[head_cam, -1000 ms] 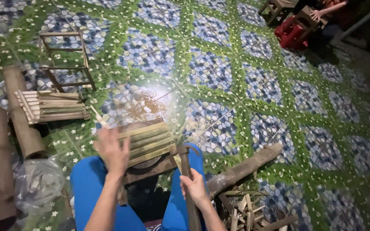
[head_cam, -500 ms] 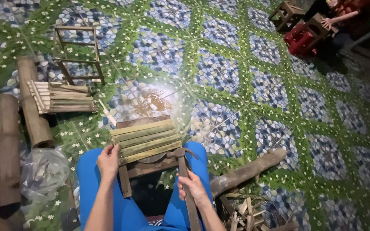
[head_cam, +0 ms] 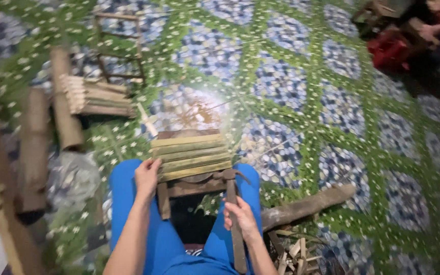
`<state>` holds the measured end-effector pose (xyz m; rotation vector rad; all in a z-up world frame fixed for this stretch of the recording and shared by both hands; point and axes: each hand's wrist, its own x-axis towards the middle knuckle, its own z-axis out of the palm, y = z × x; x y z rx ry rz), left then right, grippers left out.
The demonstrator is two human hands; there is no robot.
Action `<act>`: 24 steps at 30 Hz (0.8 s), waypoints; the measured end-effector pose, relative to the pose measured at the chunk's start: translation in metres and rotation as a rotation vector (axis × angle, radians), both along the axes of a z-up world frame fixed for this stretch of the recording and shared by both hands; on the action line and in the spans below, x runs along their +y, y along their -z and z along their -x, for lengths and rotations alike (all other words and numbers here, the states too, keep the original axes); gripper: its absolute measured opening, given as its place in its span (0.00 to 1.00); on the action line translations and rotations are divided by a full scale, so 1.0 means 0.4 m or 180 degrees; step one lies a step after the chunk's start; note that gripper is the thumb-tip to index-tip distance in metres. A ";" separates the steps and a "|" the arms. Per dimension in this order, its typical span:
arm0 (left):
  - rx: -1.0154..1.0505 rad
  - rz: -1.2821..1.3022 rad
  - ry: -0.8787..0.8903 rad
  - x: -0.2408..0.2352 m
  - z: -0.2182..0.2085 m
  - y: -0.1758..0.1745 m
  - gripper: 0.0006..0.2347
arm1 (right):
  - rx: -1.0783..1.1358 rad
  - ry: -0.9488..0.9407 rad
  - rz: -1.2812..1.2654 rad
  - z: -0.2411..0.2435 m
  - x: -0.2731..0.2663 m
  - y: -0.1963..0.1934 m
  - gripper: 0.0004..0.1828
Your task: The person assembles a small bamboo stool by hammering nails into the slatted seat. They repeatedly tap the nails with a hammer while holding the stool on their lap.
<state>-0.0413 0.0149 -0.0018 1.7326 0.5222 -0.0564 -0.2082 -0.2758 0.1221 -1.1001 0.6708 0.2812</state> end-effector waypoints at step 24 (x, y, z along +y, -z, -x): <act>-0.0071 0.1470 -0.0891 -0.049 -0.082 0.002 0.13 | -0.0838 -0.2347 0.3464 -0.332 0.303 -0.038 0.24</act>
